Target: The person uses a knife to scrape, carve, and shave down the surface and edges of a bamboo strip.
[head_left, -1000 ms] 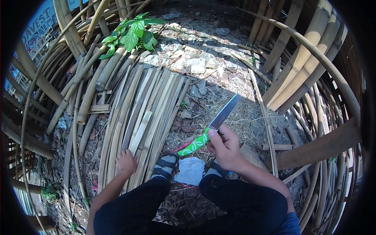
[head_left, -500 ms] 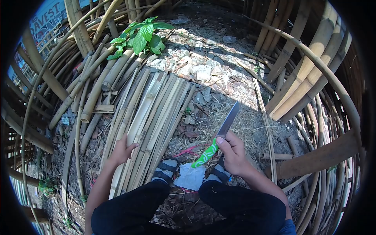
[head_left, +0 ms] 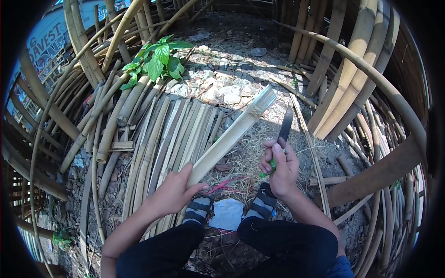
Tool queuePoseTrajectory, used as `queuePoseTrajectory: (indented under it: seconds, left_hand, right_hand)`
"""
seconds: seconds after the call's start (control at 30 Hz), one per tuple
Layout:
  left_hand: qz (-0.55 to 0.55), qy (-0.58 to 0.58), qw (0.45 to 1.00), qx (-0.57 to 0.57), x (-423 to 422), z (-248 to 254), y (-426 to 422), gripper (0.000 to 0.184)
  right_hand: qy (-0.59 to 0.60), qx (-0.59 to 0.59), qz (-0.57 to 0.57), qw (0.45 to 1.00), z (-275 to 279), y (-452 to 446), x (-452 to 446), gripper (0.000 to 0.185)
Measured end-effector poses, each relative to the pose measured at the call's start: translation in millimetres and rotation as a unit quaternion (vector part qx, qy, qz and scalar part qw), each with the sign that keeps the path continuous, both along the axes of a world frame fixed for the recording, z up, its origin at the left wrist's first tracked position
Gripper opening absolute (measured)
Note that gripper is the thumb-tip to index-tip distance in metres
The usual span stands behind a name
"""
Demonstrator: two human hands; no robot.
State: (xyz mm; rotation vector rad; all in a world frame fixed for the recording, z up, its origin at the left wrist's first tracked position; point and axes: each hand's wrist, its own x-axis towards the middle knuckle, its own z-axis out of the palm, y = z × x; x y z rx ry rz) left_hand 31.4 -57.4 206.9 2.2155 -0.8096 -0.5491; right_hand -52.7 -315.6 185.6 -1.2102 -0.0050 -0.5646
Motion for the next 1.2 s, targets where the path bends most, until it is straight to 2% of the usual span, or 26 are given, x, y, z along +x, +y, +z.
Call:
queuePoseTrajectory:
  seconds: [0.03,0.07,0.13,0.33,0.43,0.5,0.53,0.6,0.73,0.77,0.8,0.83,0.9,0.93,1.0,1.03,1.1,1.13,1.2]
  left_hand:
    - [-0.022,-0.034,0.999,-0.022,-0.7,-6.3,0.6,0.041]
    - [-0.032,-0.038,0.998,-0.023,-3.7,-3.3,-1.7,0.041]
    - [-0.018,0.062,0.998,-0.012,-11.6,7.7,-6.0,0.042]
    - [-0.079,0.121,0.989,-0.018,-19.0,5.2,-5.7,0.047]
    - [-0.065,0.116,0.991,0.006,-18.3,-1.7,1.6,0.043]
    - [-0.082,0.2,0.972,-0.089,-14.7,-14.4,10.0,0.032]
    - [-0.083,0.199,0.973,-0.089,-14.3,-18.9,11.5,0.032]
    - [-0.064,0.281,0.951,-0.113,-15.2,-25.5,14.0,0.024]
    - [-0.039,0.249,0.963,-0.095,-19.7,-27.0,16.1,0.022]
    - [-0.029,0.237,0.967,-0.083,-20.3,-27.6,17.0,0.021]
    - [-0.02,0.225,0.972,-0.071,-20.8,-28.4,17.2,0.02]
    - [-0.021,0.226,0.971,-0.07,-22.3,-28.9,17.0,0.02]
    - [0.007,0.142,0.988,-0.065,-26.2,-26.6,15.5,0.02]
    - [0.005,0.142,0.988,-0.065,-28.4,-22.3,13.9,0.02]
    - [-0.036,-0.019,0.998,-0.04,-33.4,-10.4,11.6,0.015]
    - [-0.039,-0.02,0.998,-0.039,-34.7,-7.8,11.1,0.015]
    - [-0.014,-0.104,0.994,-0.008,-36.6,-4.1,9.4,0.012]
    - [-0.015,-0.103,0.995,-0.008,-38.3,-1.6,9.4,0.012]
    - [0.006,-0.117,0.993,-0.006,-40.6,2.6,11.1,0.013]
  right_hand:
    - [0.002,0.057,-0.058,0.997,-1.3,0.8,3.8,0.02]
    - [-0.003,0.056,-0.068,0.996,1.8,-2.8,6.1,0.02]
    - [0.028,0.17,-0.093,0.981,9.4,-11.3,8.5,0.022]
    - [0.016,0.175,-0.06,0.983,16.6,-9.2,5.1,0.017]
    - [-0.016,0.118,-0.033,0.992,12.5,-10.8,1.7,0.014]
    - [-0.016,0.088,-0.034,0.995,16.9,-8.2,-1.5,0.013]
    - [-0.018,0.087,-0.035,0.995,16.6,-8.5,-2.2,0.013]
    - [0.004,0.042,-0.05,0.998,15.8,-9.2,-2.7,0.023]
    - [-0.018,0.095,-0.121,0.988,7.5,-21.7,0.9,0.035]
    - [-0.022,-0.051,-0.162,0.985,2.0,-32.7,1.9,0.039]
    - [-0.026,-0.197,-0.2,0.959,6.5,-34.9,2.5,0.043]
    - [-0.025,-0.197,-0.2,0.959,11.0,-31.8,-1.5,0.043]
    - [0.032,-0.414,-0.229,0.881,25.7,-21.6,-12.7,0.043]
    - [0.033,-0.414,-0.23,0.88,25.3,-20.8,-12.0,0.043]
    - [0.074,-0.533,-0.23,0.811,23.9,-19.3,-11.0,0.042]
    - [0.075,-0.532,-0.233,0.811,24.6,-19.3,-10.8,0.042]
    - [0.068,-0.58,-0.264,0.768,29.3,-21.5,-9.6,0.045]
    - [0.069,-0.58,-0.265,0.768,30.2,-22.7,-9.7,0.045]
    - [0.104,-0.618,-0.271,0.731,30.6,-25.4,-10.4,0.045]
